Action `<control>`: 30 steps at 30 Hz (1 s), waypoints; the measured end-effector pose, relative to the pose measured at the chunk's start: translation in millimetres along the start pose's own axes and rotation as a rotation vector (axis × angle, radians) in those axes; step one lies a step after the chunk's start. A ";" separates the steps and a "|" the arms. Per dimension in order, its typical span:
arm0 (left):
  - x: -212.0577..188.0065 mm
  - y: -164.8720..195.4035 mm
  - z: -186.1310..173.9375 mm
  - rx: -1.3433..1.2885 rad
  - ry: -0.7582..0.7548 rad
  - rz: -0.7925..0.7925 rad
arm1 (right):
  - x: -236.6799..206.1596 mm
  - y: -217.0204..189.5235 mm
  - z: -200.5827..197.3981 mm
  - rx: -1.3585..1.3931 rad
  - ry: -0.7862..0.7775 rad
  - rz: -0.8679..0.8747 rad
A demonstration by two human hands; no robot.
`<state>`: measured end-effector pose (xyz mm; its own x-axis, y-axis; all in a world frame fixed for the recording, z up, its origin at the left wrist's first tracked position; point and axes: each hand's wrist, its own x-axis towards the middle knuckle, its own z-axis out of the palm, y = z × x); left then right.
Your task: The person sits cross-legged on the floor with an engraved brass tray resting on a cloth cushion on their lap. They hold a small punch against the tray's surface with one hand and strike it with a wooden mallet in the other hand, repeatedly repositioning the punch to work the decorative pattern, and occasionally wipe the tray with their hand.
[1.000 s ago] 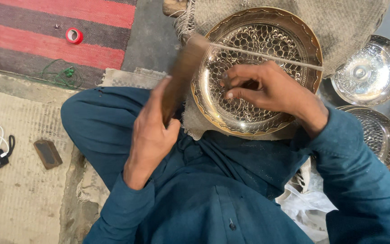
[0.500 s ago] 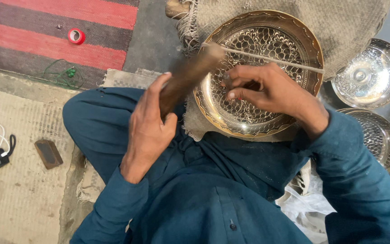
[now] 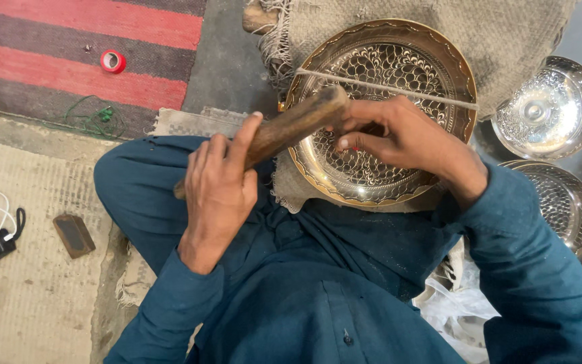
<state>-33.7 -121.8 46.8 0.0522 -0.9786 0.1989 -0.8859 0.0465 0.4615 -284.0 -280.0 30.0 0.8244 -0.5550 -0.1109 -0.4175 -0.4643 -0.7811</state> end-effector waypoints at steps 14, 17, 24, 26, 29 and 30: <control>2.1 -4.7 0.2 -0.247 0.077 0.071 | 1.8 12.9 2.9 0.049 -0.020 -0.126; 1.9 -5.2 -1.0 0.050 0.051 0.017 | 0.9 11.7 2.1 0.076 0.003 -0.185; 2.4 -6.6 -3.3 -0.029 0.079 0.066 | -0.9 4.1 1.2 0.071 0.037 -0.200; 3.1 -6.9 -2.7 0.065 0.021 0.070 | -0.5 2.6 0.9 0.063 0.005 -0.113; 4.5 -7.8 -2.5 -0.161 0.108 0.083 | 0.7 1.1 -0.9 0.063 0.025 -0.168; 4.5 -8.0 -2.5 -0.036 0.090 0.096 | 0.0 0.4 -0.8 0.071 0.042 -0.207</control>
<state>-25.2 -126.1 46.2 0.0107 -0.9473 0.3200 -0.8717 0.1480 0.4671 -284.5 -280.8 30.2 0.8726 -0.4817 0.0811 -0.2115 -0.5222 -0.8261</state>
